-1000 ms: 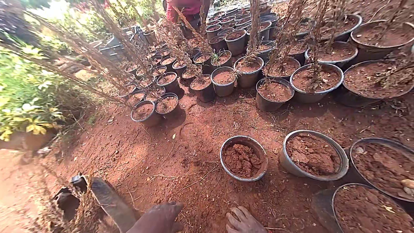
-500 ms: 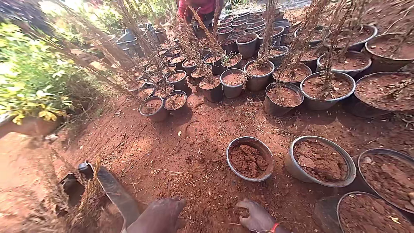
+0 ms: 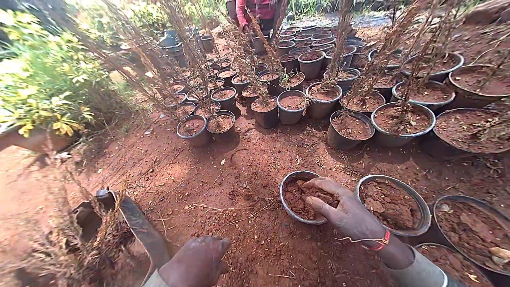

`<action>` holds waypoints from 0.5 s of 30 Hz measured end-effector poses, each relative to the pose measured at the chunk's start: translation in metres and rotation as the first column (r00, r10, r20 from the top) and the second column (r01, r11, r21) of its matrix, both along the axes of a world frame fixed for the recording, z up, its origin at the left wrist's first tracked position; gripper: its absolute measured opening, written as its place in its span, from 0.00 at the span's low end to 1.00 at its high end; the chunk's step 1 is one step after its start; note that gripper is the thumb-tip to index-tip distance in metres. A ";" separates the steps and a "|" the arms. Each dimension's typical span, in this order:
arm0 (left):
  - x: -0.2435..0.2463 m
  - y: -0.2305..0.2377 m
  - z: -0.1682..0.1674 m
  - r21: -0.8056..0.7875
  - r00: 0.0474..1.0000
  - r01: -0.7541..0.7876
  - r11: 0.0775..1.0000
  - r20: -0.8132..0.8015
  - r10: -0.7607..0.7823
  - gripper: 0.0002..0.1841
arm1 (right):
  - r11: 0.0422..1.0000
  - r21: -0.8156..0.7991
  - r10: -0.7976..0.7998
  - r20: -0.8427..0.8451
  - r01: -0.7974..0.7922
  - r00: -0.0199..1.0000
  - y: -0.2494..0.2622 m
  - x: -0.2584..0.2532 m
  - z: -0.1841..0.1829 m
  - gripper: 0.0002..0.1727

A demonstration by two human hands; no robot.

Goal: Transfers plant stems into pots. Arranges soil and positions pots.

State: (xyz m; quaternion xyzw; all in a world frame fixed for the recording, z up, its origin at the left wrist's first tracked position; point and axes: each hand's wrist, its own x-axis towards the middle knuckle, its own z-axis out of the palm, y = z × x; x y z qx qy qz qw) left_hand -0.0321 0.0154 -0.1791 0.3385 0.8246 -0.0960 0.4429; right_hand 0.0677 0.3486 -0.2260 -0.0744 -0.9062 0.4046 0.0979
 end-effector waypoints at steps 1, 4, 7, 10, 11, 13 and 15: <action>0.000 0.000 0.001 0.000 1.000 0.003 1.000 -0.003 -0.003 0.28 | 0.998 0.064 0.011 0.022 -0.013 1.000 0.005 -0.010 -0.006 0.27; 0.002 -0.002 0.002 0.018 1.000 0.006 1.000 -0.012 -0.006 0.28 | 0.989 -0.057 -0.140 -0.130 0.134 0.982 0.013 -0.010 -0.023 0.17; 0.002 -0.009 0.000 0.030 1.000 0.005 1.000 -0.009 -0.005 0.30 | 0.944 -0.190 -0.300 -0.157 0.269 0.941 0.013 0.027 -0.040 0.12; 0.000 -0.011 0.001 -0.018 1.000 -0.003 1.000 -0.013 0.003 0.30 | 0.973 -0.058 -0.211 0.148 0.222 0.966 0.011 0.068 -0.077 0.13; 0.000 -0.010 0.002 -0.030 1.000 -0.005 1.000 -0.011 0.004 0.30 | 0.983 0.025 -0.181 0.299 0.182 0.937 0.010 0.079 -0.088 0.15; 0.001 -0.007 0.002 -0.028 1.000 0.000 1.000 -0.010 0.000 0.30 | 0.974 0.207 -0.194 0.542 0.094 0.817 0.007 0.089 -0.105 0.21; 0.002 -0.006 0.001 -0.012 1.000 0.005 1.000 0.000 -0.005 0.31 | 0.934 0.355 -0.274 0.620 0.048 0.736 0.009 0.091 -0.125 0.27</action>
